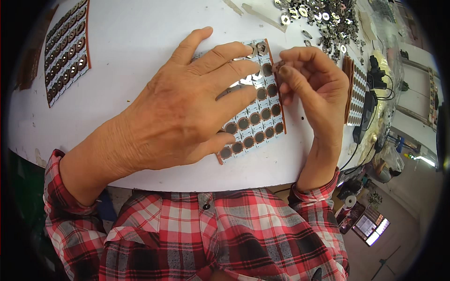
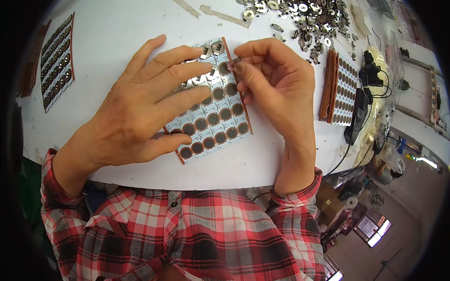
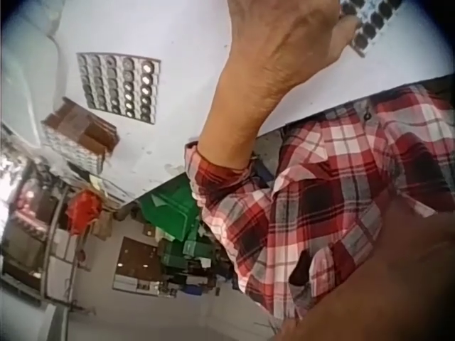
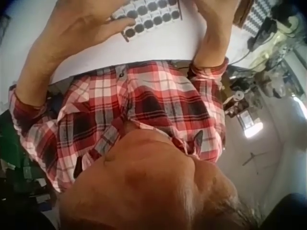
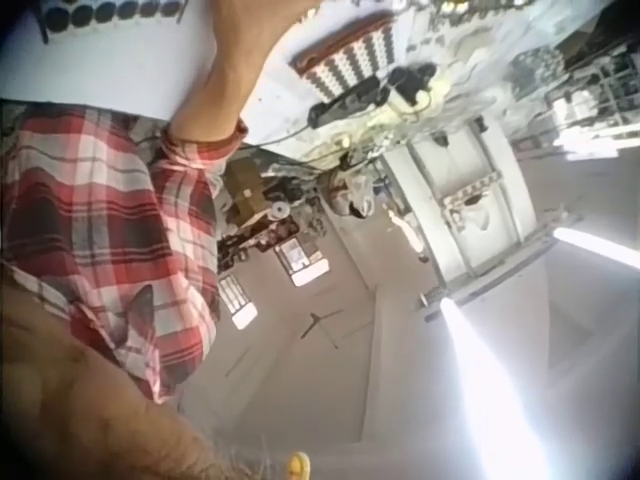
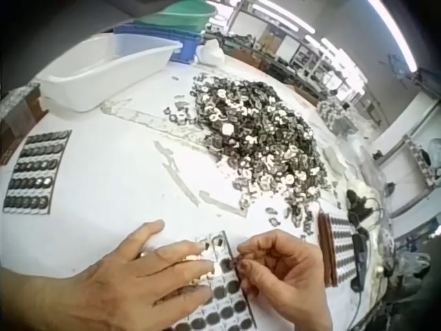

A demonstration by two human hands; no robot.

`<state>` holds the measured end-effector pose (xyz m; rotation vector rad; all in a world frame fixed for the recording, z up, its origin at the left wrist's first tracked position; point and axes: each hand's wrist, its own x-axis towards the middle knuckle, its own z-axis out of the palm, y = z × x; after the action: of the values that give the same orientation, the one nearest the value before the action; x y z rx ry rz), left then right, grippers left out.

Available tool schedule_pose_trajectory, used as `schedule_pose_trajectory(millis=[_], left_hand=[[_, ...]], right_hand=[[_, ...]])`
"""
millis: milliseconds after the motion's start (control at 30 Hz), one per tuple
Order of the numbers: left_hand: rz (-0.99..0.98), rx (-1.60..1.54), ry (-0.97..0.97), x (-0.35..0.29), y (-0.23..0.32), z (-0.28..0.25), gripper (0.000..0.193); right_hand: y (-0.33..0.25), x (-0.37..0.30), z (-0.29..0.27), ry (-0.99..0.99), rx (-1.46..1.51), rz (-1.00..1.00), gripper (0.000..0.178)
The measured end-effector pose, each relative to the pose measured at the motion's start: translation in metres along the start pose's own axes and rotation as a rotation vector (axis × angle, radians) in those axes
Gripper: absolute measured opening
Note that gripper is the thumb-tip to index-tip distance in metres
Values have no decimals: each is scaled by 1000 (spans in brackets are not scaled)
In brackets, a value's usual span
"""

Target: Manually placing small metal components into a grid-patterned board at a factory workbench.

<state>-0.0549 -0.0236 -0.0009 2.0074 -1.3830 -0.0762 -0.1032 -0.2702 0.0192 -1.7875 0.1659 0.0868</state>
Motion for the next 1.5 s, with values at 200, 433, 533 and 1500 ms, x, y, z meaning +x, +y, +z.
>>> schedule_pose_trajectory(millis=[200, 433, 533, 1500], left_hand=[[-10, 1, -17, 0, -1, 1, 76], [-45, 3, -47, -1, 5, -1, 90], [-52, 17, -59, 0, 7, 0, 90], [17, 61, -56, -5, -20, -14, 92]], right_hand=[[10, -2, 5, 13, -197, -129, 15], [2, -2, 10, 62, -202, -63, 13], [11, 1, 8, 59, -163, -105, 12], [19, 19, -50, 332, -545, -131, 16]])
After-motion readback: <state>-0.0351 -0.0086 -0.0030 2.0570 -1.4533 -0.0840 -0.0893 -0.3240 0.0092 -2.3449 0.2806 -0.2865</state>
